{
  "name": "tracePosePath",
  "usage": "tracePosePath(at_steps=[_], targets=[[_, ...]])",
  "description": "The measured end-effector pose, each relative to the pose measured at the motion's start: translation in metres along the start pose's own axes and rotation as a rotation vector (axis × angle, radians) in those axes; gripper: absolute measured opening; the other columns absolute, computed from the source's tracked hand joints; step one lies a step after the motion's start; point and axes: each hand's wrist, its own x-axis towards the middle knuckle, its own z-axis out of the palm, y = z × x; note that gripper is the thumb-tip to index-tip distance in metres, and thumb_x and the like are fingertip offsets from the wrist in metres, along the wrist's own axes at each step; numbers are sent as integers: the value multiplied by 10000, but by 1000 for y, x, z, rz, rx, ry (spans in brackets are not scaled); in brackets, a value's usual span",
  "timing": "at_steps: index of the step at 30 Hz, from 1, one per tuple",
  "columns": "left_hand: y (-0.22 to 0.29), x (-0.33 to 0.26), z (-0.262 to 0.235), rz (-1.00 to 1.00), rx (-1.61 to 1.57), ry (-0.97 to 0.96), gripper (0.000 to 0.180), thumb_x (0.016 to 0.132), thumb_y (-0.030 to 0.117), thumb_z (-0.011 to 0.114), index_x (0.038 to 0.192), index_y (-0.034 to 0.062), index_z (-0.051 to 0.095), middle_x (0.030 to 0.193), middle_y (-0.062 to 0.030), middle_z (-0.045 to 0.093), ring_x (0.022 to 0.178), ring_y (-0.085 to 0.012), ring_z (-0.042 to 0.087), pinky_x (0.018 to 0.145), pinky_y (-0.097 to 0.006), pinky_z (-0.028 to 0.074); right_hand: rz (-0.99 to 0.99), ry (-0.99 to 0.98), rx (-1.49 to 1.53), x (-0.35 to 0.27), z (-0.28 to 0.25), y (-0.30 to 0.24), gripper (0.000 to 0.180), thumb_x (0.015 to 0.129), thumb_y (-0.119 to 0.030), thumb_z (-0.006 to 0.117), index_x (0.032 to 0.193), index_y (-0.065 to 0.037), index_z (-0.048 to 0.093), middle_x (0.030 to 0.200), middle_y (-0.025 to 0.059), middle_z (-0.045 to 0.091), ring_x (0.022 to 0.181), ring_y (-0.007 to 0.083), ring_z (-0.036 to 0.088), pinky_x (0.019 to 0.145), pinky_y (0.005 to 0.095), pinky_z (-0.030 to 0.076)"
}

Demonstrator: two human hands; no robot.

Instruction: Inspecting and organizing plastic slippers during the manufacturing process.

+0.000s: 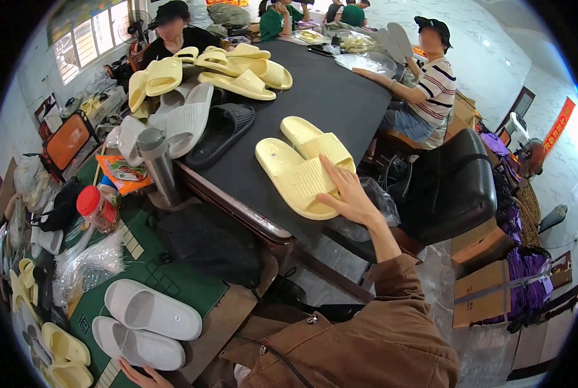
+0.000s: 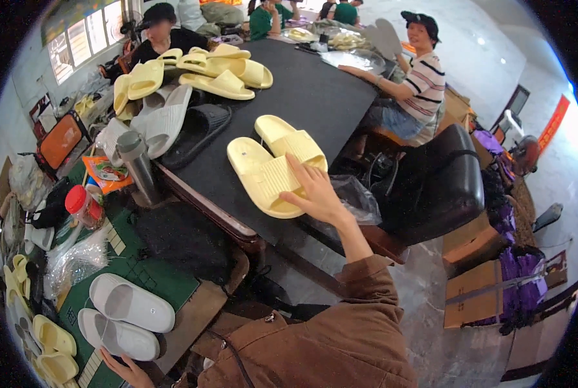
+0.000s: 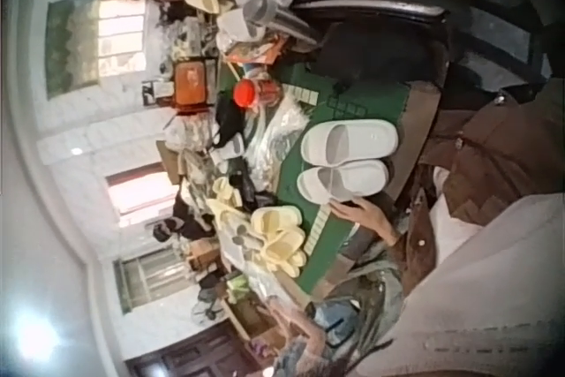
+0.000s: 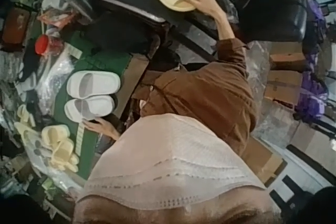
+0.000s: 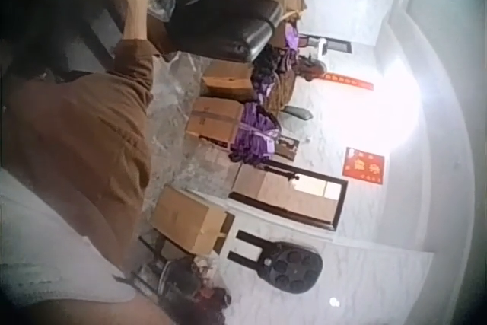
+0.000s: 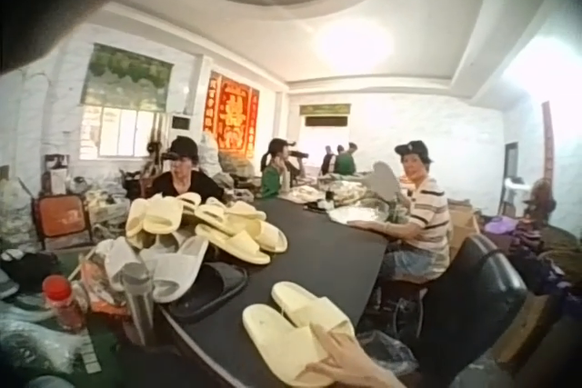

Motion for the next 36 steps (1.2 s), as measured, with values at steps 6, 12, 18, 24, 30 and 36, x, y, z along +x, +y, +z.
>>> tracePosePath(at_steps=[6, 12, 18, 24, 30, 36], targets=[[1, 23, -13, 70, -38, -105, 645, 960, 460, 414, 1406, 1, 336, 1434, -248, 309, 1299, -430, 306, 1044, -528, 289, -93, 49, -53, -6, 13, -33, 817, 839, -408, 603, 1466, -58, 211, 1208, 217, 500, 1169, 356, 446, 1042, 440, 271], [6, 42, -15, 209, 7, -95, 672, 934, 487, 456, 1361, -28, 392, 1396, -275, 343, 1254, -450, 354, 1015, -530, 321, -49, 115, 61, -11, 26, -58, 750, 753, -111, 585, 1442, -71, 293, 1126, 189, 532, 1113, 340, 471, 1019, 426, 294], [82, 7, -18, 124, 85, -245, 576, 950, 398, 463, 1344, -19, 414, 1346, -298, 371, 1176, -462, 396, 966, -528, 340, -55, 196, 62, -13, 33, -57, 740, 740, -62, 562, 1437, -111, 319, 1060, 152, 557, 1067, 308, 507, 992, 431, 327], [62, 24, 8, 311, 332, -169, 358, 933, 248, 531, 1209, 21, 553, 1176, -255, 530, 1017, -404, 529, 885, -468, 421, -82, 153, 43, -10, 28, -73, 649, 735, -7, 556, 1366, -109, 440, 1003, 147, 611, 1017, 308, 553, 966, 410, 371], [65, 55, 31, 69, 157, -368, 500, 940, 247, 476, 1415, 138, 365, 1422, -251, 319, 1316, -423, 277, 1082, -490, 193, -35, 222, 104, -14, 39, -71, 577, 725, 7, 571, 1290, -105, 531, 1015, 151, 627, 1016, 309, 562, 957, 397, 387], [54, 51, 62, 128, 293, -271, 483, 953, 321, 442, 1400, 147, 385, 1430, -259, 300, 1324, -413, 267, 1082, -522, 165, -36, 260, 82, -14, 41, -72, 554, 720, -37, 596, 1265, -116, 537, 1002, 136, 620, 998, 303, 570, 922, 402, 409]])
